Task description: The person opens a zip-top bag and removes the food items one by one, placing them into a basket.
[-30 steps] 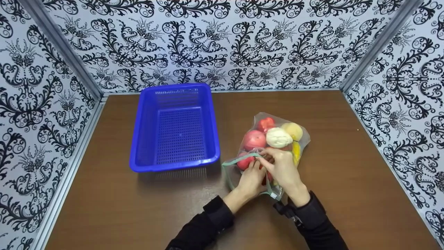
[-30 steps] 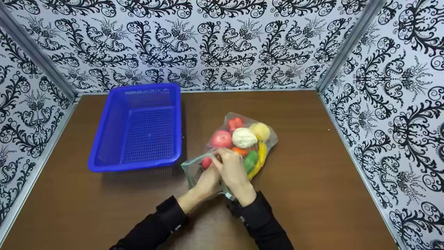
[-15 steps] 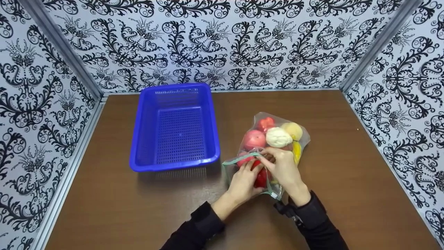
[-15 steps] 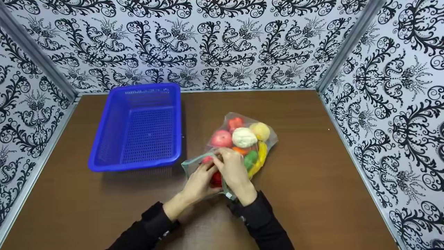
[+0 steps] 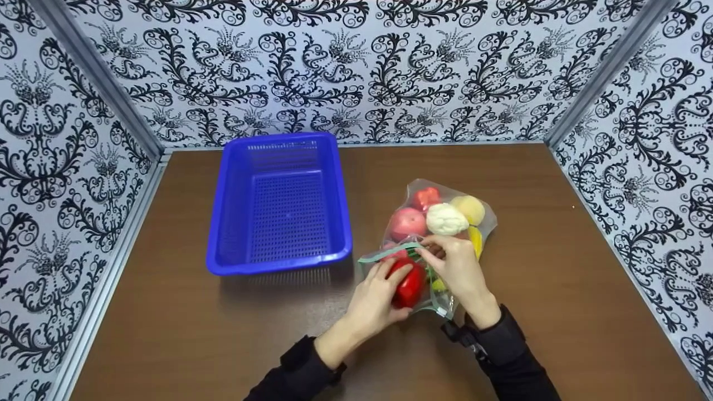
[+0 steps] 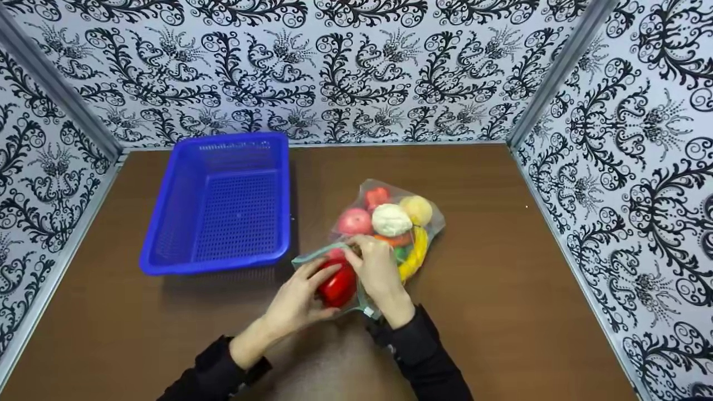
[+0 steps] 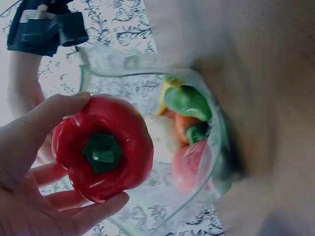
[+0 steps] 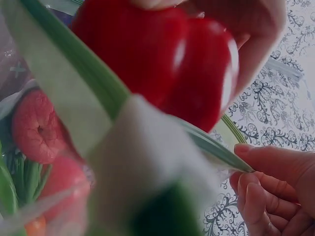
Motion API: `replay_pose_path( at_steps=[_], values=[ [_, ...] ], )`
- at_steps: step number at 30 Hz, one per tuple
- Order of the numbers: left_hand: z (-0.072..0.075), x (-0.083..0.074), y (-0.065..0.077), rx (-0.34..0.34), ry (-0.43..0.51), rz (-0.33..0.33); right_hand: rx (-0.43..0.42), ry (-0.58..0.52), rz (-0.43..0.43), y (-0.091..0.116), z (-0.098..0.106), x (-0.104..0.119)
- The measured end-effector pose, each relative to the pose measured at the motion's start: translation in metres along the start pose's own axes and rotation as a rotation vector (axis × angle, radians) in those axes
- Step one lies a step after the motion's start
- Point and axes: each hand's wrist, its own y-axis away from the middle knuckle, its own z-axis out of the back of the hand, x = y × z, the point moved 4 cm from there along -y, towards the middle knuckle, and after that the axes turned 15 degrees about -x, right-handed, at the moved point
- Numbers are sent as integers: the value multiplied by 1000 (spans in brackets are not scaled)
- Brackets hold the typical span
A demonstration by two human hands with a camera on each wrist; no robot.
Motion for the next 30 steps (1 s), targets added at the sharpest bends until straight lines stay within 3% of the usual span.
replay_pose_path(
  at_steps=[15,23,30],
  values=[
    [61,11,1,-40,81,61,-15,6,3,-1,-1,-3],
    [89,31,-18,-118,57,82,-29,3,13,1,0,-3],
    [103,63,-42,-143,-29,171,-17,-9,8,6,0,-2]
  ],
)
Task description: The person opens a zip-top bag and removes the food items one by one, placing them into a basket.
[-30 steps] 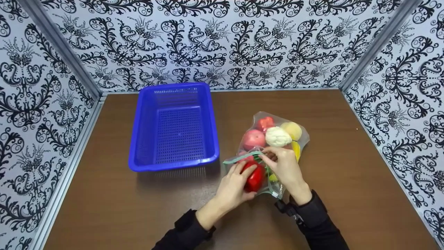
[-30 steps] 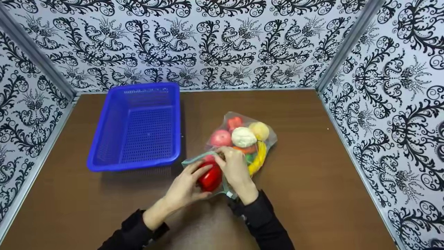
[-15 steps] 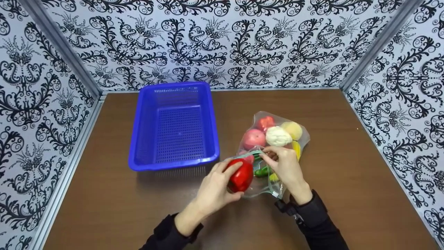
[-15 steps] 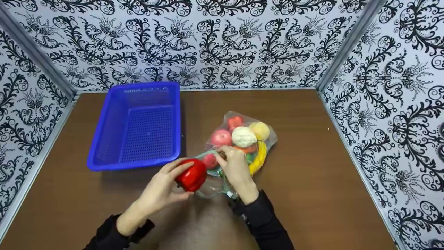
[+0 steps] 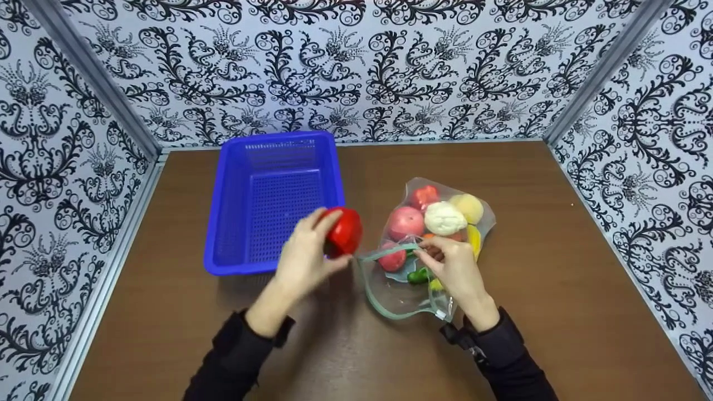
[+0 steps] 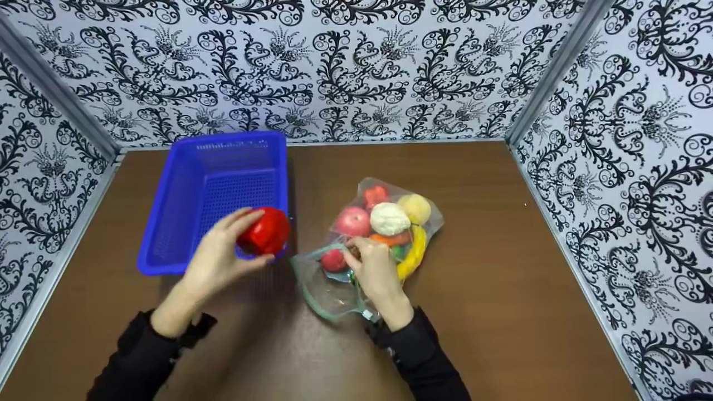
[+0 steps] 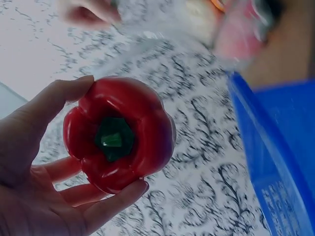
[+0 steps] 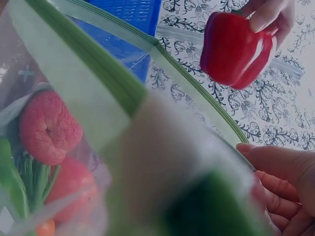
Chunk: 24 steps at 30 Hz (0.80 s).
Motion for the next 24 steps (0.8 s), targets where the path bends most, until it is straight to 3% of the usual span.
replay_pose_path(
  at_steps=[8,17,24],
  values=[
    [-11,39,-32,84,-127,103,-3,12,14,3,-2,0],
    [-30,69,-59,286,-220,175,-14,19,25,4,-3,1],
    [-48,84,-67,457,-389,200,-24,21,39,5,-3,-1]
  ],
)
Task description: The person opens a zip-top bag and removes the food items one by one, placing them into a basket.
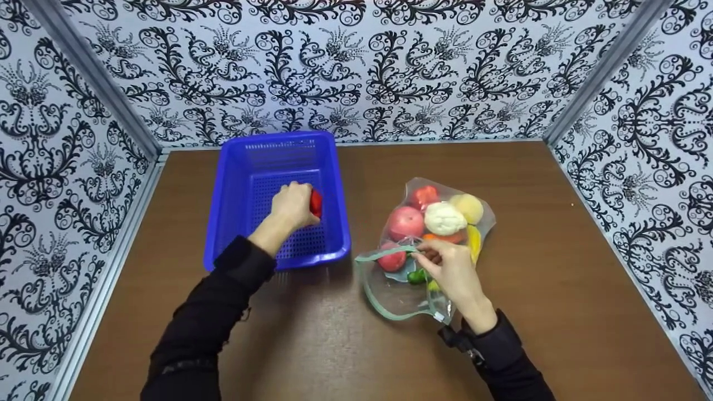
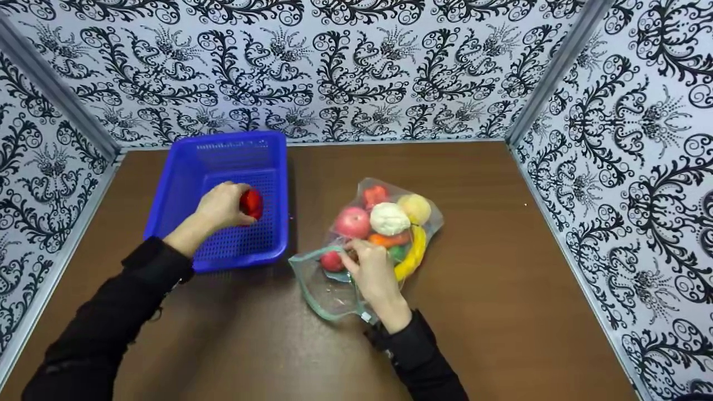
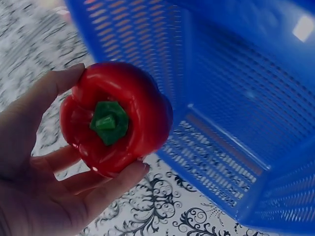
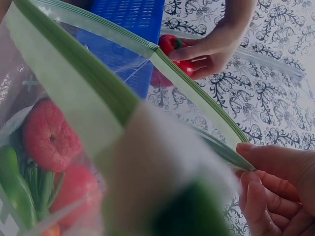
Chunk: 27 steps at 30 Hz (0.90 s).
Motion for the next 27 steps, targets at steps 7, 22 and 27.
replay_pose_path(
  at_steps=[7,22,27],
  values=[
    [-20,-1,-7,135,-147,-33,-3,-28,-13,1,0,0],
    [-38,13,-22,268,-209,-16,5,-11,-12,-1,-2,0],
    [-43,14,-19,279,-231,-24,6,-5,-14,-1,-2,-1]
  ],
)
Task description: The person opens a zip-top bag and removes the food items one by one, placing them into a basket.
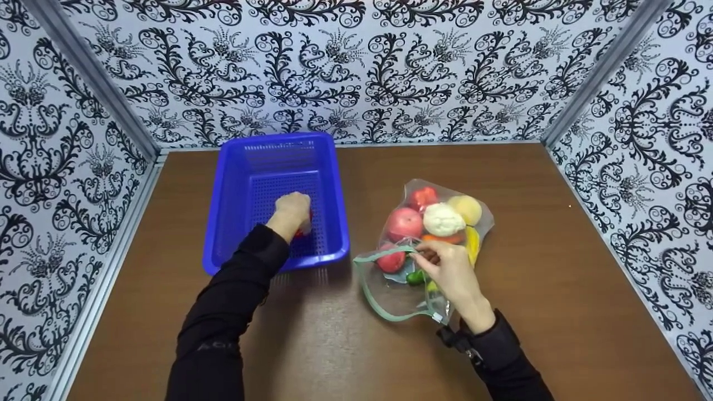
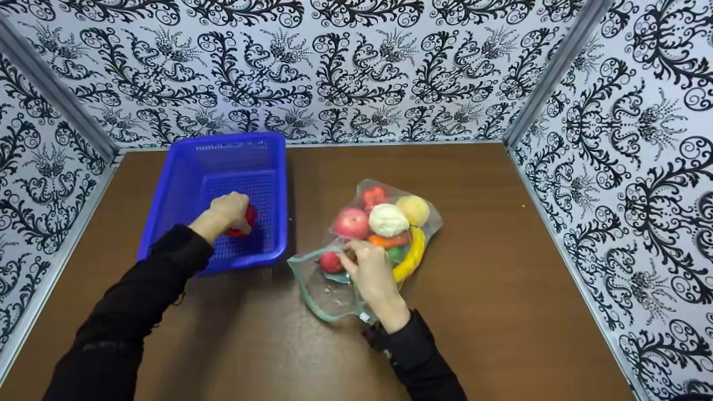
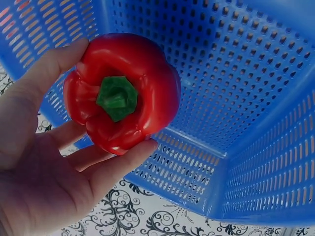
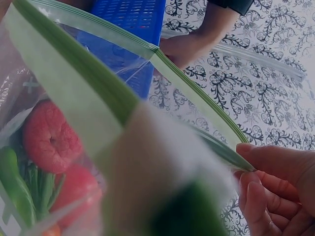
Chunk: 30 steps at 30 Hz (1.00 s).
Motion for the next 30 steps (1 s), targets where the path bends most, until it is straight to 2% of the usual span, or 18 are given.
replay_pose_path(
  at_steps=[6,8,13,15,17,22,23,25,30],
  values=[
    [-17,2,-5,31,-17,14,-6,-1,15,1,0,1],
    [-41,9,-24,42,-33,28,-9,-3,19,2,0,1],
    [-122,34,-89,50,-88,102,-11,-7,16,2,0,0],
    [-132,37,-97,55,-89,109,-11,-8,15,2,0,0],
    [-114,32,-83,61,-67,95,-11,-9,16,2,0,0],
    [-34,5,-17,48,-13,52,-1,-10,14,3,-1,1],
    [-24,1,-8,38,-6,49,3,-12,11,3,-1,1],
    [-11,-6,3,-2,8,30,6,-16,7,4,0,2],
    [4,-22,16,-117,55,-8,3,-18,2,3,1,1]
  ],
)
